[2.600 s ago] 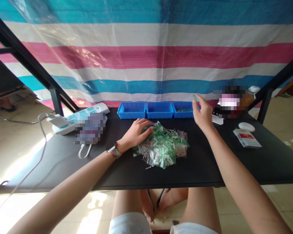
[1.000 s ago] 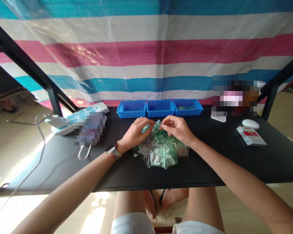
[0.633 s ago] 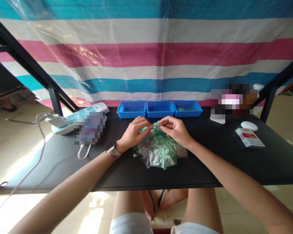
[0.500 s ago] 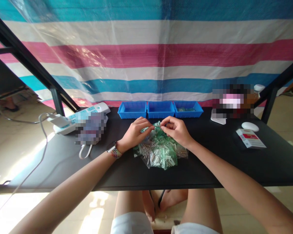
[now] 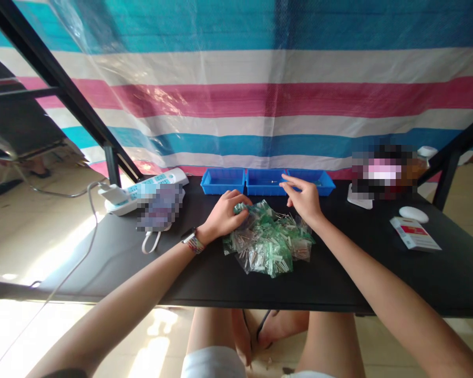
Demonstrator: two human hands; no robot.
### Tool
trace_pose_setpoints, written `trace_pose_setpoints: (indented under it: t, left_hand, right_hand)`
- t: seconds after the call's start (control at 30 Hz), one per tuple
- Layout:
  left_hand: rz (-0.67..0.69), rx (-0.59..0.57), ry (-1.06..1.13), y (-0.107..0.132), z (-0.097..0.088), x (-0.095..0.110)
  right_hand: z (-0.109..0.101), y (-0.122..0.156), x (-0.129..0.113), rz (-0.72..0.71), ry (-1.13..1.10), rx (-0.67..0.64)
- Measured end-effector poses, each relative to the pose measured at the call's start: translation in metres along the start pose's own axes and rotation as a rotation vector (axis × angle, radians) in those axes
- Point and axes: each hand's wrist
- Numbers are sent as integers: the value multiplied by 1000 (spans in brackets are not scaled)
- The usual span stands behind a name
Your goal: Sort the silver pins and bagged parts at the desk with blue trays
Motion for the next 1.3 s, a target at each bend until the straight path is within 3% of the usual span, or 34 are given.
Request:
trace_pose_setpoints:
  t: [0.2, 0.3, 0.47, 0.7, 0.87, 1.0, 1.1, 1.2, 1.3]
  left_hand:
    - [154, -193, -10, -2, -8, 2]
    - [186, -209, -16, -3, -11, 6]
    - [186, -203, 82, -3, -9, 6]
    - [32, -156, 369, -3, -10, 9]
    - [-98, -16, 409, -3, -6, 12]
    - [-223, 81, 596, -4, 0, 13]
    - [-284, 104, 676, -3, 3, 14]
    - [-294, 91, 699, -4, 2, 14]
    - [-306, 95, 721, -6, 1, 13]
  right_hand:
    - [-5, 11, 8, -281, 295, -44]
    - [-3, 19, 2, -372, 346, -105]
    - [-1, 23, -4, -402, 326, -140]
    - [-2, 23, -5, -359, 213, -176]
    - [0, 32, -14, -374, 89, -312]
    - [2, 42, -20, -549, 87, -405]
    - [4, 47, -20, -671, 156, -396]
    - [6, 47, -17, -705, 166, -326]
    - [6, 46, -15, -731, 176, -344]
Point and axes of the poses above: each hand's wrist, its own y-axis away from the middle knuckle, its own z-axis out of the palm, x = y × z, and after that the axes turned 5 degrees about x, right-handed
